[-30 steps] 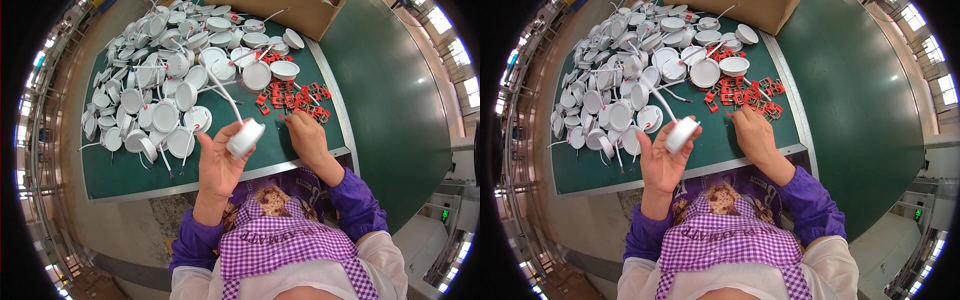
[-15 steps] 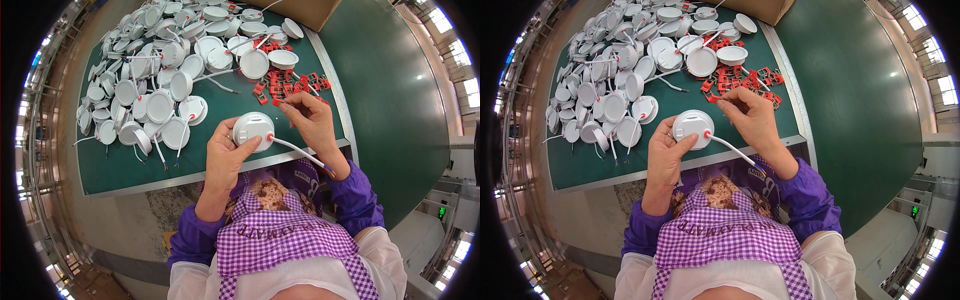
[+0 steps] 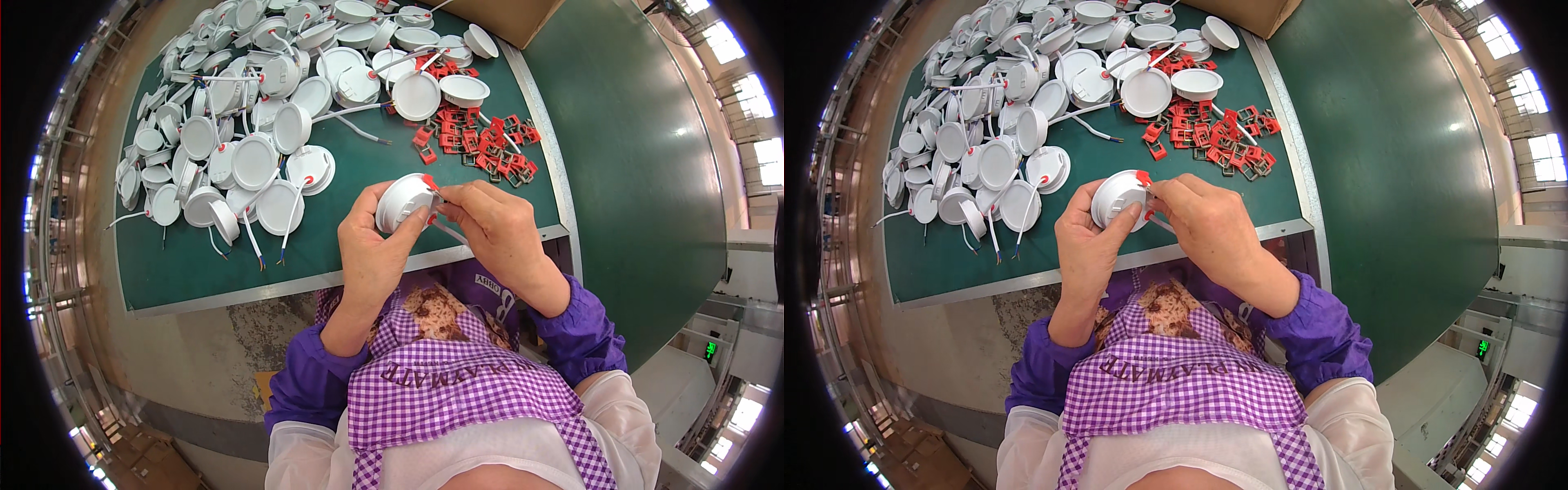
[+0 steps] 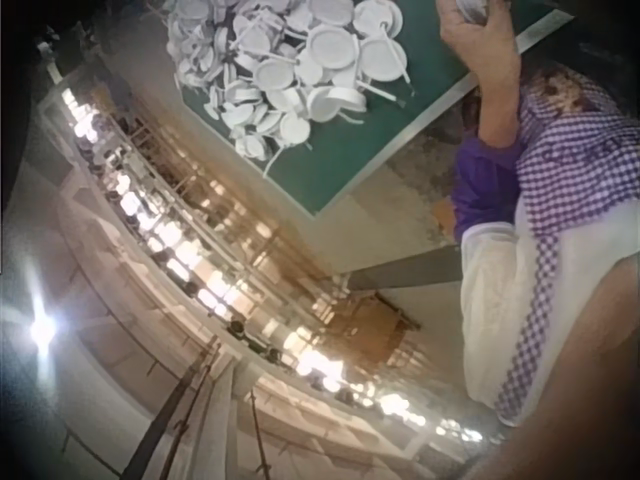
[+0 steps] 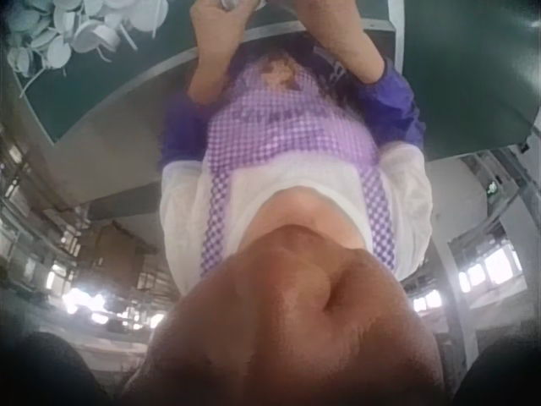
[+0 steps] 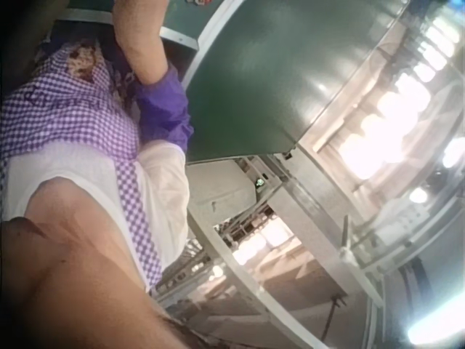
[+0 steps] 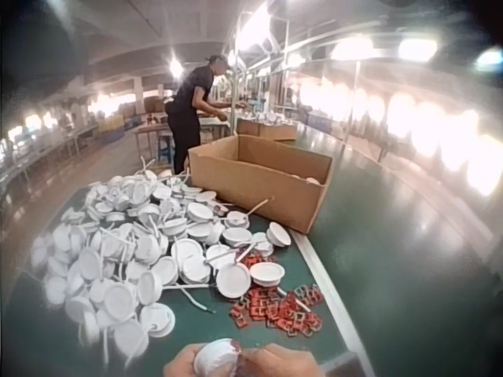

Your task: Manually attaching red clips and components to round LED light fixtures.

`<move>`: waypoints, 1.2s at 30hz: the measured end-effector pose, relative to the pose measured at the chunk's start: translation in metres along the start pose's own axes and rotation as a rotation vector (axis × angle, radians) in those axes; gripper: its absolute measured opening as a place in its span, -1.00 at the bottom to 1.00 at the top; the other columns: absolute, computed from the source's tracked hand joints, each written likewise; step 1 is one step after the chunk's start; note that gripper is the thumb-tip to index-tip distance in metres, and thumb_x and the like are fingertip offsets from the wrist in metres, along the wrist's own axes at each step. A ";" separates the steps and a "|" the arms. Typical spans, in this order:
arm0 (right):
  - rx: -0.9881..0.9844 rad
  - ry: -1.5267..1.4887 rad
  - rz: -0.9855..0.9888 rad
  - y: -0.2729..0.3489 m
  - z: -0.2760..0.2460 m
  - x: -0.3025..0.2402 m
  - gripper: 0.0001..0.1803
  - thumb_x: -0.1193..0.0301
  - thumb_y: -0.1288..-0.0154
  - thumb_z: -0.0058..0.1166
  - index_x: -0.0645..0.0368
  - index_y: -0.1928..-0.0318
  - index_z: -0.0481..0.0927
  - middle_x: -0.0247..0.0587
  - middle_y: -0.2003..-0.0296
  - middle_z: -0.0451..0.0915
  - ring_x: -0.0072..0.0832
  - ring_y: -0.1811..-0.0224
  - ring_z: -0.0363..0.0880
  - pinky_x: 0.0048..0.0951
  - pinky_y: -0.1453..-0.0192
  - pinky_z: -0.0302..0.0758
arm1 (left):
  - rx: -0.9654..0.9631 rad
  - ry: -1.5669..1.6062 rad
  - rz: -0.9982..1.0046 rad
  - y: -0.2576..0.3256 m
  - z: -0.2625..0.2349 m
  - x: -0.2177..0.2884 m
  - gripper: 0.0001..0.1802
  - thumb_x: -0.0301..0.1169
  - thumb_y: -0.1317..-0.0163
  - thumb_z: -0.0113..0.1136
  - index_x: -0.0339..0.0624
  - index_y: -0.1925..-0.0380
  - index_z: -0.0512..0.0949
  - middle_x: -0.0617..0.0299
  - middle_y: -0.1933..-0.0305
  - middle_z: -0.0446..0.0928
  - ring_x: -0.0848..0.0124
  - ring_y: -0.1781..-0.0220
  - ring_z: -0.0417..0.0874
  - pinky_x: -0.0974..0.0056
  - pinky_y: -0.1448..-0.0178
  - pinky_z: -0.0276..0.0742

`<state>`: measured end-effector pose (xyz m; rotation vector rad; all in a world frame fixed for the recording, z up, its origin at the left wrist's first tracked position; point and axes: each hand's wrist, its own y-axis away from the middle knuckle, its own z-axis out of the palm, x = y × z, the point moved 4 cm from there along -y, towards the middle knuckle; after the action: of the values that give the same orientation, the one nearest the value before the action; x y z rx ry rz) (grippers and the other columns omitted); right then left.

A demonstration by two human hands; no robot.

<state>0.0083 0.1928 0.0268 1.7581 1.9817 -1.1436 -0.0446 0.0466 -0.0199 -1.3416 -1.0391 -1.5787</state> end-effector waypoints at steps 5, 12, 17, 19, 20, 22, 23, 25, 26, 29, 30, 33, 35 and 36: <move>0.033 0.057 -0.026 0.002 0.005 -0.001 -0.78 0.60 -0.10 0.19 0.21 0.19 0.55 -0.17 0.42 0.57 -0.22 0.45 0.61 -0.31 0.45 0.53 | 0.017 -0.120 0.088 0.002 0.000 0.002 -0.66 -0.58 -0.15 0.31 -0.39 0.05 0.51 0.17 0.14 0.60 0.52 0.15 0.62 0.43 0.08 0.58; 0.109 0.052 -0.003 0.007 0.011 0.000 -0.77 0.63 -0.09 0.19 0.22 0.19 0.56 -0.15 0.43 0.56 -0.23 0.46 0.61 -0.33 0.45 0.52 | -0.002 -0.311 0.167 -0.002 -0.001 0.007 -0.69 -0.53 -0.14 0.33 -0.32 0.10 0.55 0.22 0.19 0.63 0.55 0.18 0.60 0.43 0.11 0.52; 0.130 -0.072 0.056 0.010 0.015 0.009 -0.76 0.64 -0.09 0.19 0.23 0.18 0.57 -0.13 0.39 0.59 -0.26 0.44 0.63 -0.35 0.43 0.53 | -0.033 -0.459 0.256 0.001 0.004 0.009 -0.70 -0.53 -0.15 0.33 -0.31 0.10 0.55 0.22 0.18 0.62 0.54 0.17 0.60 0.43 0.11 0.52; 0.141 -0.051 0.041 0.009 0.014 0.007 -0.76 0.64 -0.09 0.19 0.23 0.18 0.58 -0.13 0.39 0.59 -0.25 0.44 0.63 -0.35 0.43 0.53 | -0.006 -0.216 0.167 0.000 0.004 0.004 -0.71 -0.50 -0.15 0.32 -0.29 0.12 0.54 0.17 0.22 0.61 0.48 0.21 0.60 0.36 0.16 0.52; 0.151 -0.029 0.025 0.008 0.014 0.005 -0.76 0.64 -0.09 0.19 0.24 0.18 0.58 -0.13 0.40 0.59 -0.25 0.44 0.63 -0.35 0.42 0.53 | -0.005 -0.217 0.167 0.000 0.005 0.001 -0.71 -0.50 -0.15 0.32 -0.29 0.12 0.54 0.17 0.22 0.61 0.48 0.21 0.60 0.36 0.16 0.52; 0.172 0.000 0.017 0.010 0.015 0.002 -0.76 0.64 -0.09 0.19 0.24 0.18 0.58 -0.13 0.40 0.58 -0.25 0.44 0.62 -0.34 0.42 0.53 | 0.075 -0.050 0.111 -0.001 0.004 -0.006 -0.71 -0.51 -0.16 0.31 -0.29 0.11 0.53 0.16 0.21 0.61 0.50 0.20 0.60 0.36 0.13 0.52; 0.191 0.027 0.008 0.011 0.015 0.001 -0.76 0.65 -0.09 0.18 0.24 0.18 0.58 -0.12 0.41 0.58 -0.24 0.45 0.62 -0.34 0.42 0.53 | 0.073 -0.049 0.112 -0.001 0.004 -0.006 -0.71 -0.51 -0.16 0.31 -0.29 0.11 0.53 0.16 0.21 0.61 0.50 0.20 0.60 0.36 0.13 0.52; 0.171 0.032 0.014 0.011 0.013 0.002 -0.76 0.65 -0.10 0.18 0.24 0.18 0.58 -0.12 0.41 0.57 -0.23 0.45 0.61 -0.33 0.42 0.53 | 0.047 -0.112 0.144 0.001 0.006 -0.003 -0.70 -0.51 -0.17 0.30 -0.30 0.09 0.52 0.14 0.21 0.61 0.49 0.20 0.60 0.37 0.14 0.52; 0.152 0.037 0.020 0.012 0.013 0.003 -0.77 0.65 -0.10 0.17 0.24 0.17 0.58 -0.12 0.42 0.57 -0.23 0.45 0.61 -0.33 0.42 0.53 | 0.048 -0.111 0.142 0.002 0.006 -0.003 -0.70 -0.51 -0.17 0.30 -0.30 0.09 0.52 0.14 0.21 0.61 0.49 0.20 0.60 0.37 0.14 0.52; 0.131 0.021 0.057 0.012 0.017 0.003 -0.78 0.65 -0.12 0.16 0.24 0.18 0.57 -0.11 0.42 0.57 -0.21 0.45 0.61 -0.31 0.42 0.52 | 0.055 -0.251 0.182 0.001 0.005 -0.001 -0.70 -0.53 -0.17 0.31 -0.30 0.09 0.54 0.22 0.17 0.61 0.54 0.15 0.58 0.41 0.09 0.51; 0.129 0.021 0.058 0.012 0.018 0.003 -0.78 0.65 -0.12 0.16 0.24 0.18 0.57 -0.11 0.42 0.57 -0.21 0.45 0.61 -0.31 0.42 0.52 | 0.070 -0.294 0.222 0.002 0.005 0.000 -0.70 -0.52 -0.16 0.30 -0.27 0.09 0.53 0.17 0.20 0.60 0.43 0.17 0.59 0.35 0.12 0.51; 0.168 -0.025 0.074 0.013 0.024 0.006 -0.81 0.65 -0.13 0.15 0.25 0.20 0.56 -0.10 0.43 0.57 -0.19 0.45 0.60 -0.30 0.43 0.51 | 0.078 -0.348 0.289 0.001 0.007 0.002 -0.70 -0.52 -0.13 0.30 -0.23 0.10 0.53 0.10 0.23 0.58 0.28 0.20 0.61 0.26 0.14 0.50; 0.247 -0.106 0.106 0.017 0.026 0.009 -0.82 0.65 -0.13 0.15 0.25 0.21 0.56 -0.10 0.43 0.57 -0.19 0.45 0.60 -0.31 0.43 0.50 | 0.071 -0.361 0.316 0.001 0.007 0.004 -0.69 -0.52 -0.11 0.30 -0.22 0.11 0.54 0.09 0.23 0.58 0.22 0.20 0.60 0.23 0.14 0.50; 0.246 -0.106 0.107 0.017 0.027 0.010 -0.82 0.65 -0.13 0.15 0.25 0.21 0.56 -0.10 0.43 0.57 -0.19 0.45 0.60 -0.31 0.43 0.50 | 0.056 -0.430 0.335 0.001 0.007 0.006 -0.71 -0.53 -0.15 0.29 -0.25 0.10 0.54 0.15 0.20 0.60 0.37 0.17 0.59 0.31 0.11 0.50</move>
<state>0.0136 0.1809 -0.0036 1.8498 1.7258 -1.4636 -0.0426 0.0523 -0.0128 -1.7575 -1.0292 -1.0311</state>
